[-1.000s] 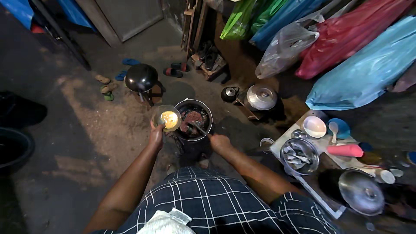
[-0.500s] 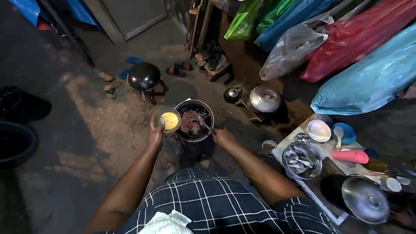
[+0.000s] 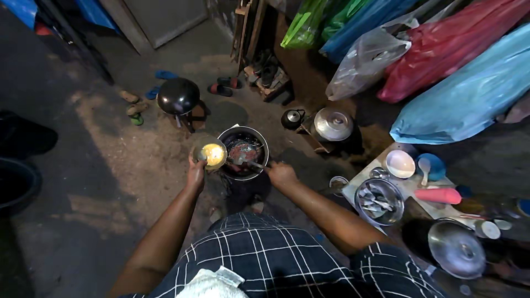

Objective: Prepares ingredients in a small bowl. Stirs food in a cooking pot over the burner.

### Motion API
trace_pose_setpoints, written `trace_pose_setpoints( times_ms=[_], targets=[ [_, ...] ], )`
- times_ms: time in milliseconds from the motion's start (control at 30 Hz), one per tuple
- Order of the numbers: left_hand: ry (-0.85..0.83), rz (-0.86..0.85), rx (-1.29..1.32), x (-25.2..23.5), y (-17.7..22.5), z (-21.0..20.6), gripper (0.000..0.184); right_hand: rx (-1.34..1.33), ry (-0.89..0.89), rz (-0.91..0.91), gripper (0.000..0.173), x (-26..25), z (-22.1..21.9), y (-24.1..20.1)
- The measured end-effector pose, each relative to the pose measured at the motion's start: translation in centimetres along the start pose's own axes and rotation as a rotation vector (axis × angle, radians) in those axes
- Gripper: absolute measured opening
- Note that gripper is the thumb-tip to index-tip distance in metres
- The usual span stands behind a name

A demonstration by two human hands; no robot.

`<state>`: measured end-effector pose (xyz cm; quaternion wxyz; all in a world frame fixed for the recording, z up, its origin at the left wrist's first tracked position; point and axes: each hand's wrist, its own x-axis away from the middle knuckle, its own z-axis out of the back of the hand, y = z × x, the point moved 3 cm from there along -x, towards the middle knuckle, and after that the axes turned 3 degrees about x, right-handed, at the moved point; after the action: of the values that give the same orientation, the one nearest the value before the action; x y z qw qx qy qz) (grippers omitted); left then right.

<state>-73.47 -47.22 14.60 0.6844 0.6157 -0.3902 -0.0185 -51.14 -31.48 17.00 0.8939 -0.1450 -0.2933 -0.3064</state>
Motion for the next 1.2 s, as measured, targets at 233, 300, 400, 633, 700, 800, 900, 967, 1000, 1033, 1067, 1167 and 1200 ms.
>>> trace_pose_setpoints(
  times_ms=[233,300,400,633,700,800,900,967,1000,1033,1067,1167,1200],
  targets=[
    [0.016,0.021,-0.015,0.1,0.2,-0.2,0.065,-0.092,-0.213,-0.092,0.041,1.5,0.2,-0.5],
    [0.015,0.031,-0.020,0.1,0.2,-0.3,0.066,-0.106,-0.177,-0.118,0.043,0.0,-0.8,-0.4],
    [0.007,0.033,-0.031,0.2,0.5,-0.8,0.066,-0.121,-0.141,-0.163,0.043,-0.4,0.2,-0.7],
    [-0.011,0.019,-0.024,-1.0,-0.3,-1.4,0.068,-0.101,-0.090,-0.126,0.050,-2.0,-1.3,0.6],
    [-0.008,0.015,-0.041,-1.2,-0.5,-1.6,0.067,-0.061,-0.128,-0.107,0.048,-0.8,-0.7,0.6],
    [-0.025,0.006,-0.045,-2.1,-1.2,-1.6,0.068,-0.049,-0.153,-0.120,0.044,0.9,0.5,0.7],
    [-0.013,0.030,-0.033,-2.4,-1.8,-2.1,0.072,-0.055,-0.176,-0.148,0.045,0.6,0.0,1.0],
    [-0.015,0.026,-0.038,-2.8,-2.3,-2.4,0.072,-0.072,-0.150,-0.165,0.047,-0.4,-0.7,1.7],
    [-0.019,0.022,-0.040,-3.0,-2.5,-2.5,0.072,-0.086,-0.134,-0.173,0.047,-0.7,-0.9,2.2],
    [-0.025,0.020,-0.042,-3.0,-2.6,-2.7,0.071,-0.110,-0.118,-0.181,0.047,-0.7,-0.8,2.6],
    [-0.027,0.020,-0.046,-3.0,-2.7,-2.8,0.071,-0.141,-0.106,-0.185,0.046,-0.4,-0.6,3.0],
    [-0.028,0.010,-0.074,-3.3,-3.3,-3.0,0.070,-0.221,-0.081,-0.204,0.045,1.0,0.1,4.2],
    [-0.035,0.004,-0.087,-3.4,-3.5,-3.1,0.070,-0.245,-0.075,-0.211,0.045,1.3,0.3,4.7]
  ],
)
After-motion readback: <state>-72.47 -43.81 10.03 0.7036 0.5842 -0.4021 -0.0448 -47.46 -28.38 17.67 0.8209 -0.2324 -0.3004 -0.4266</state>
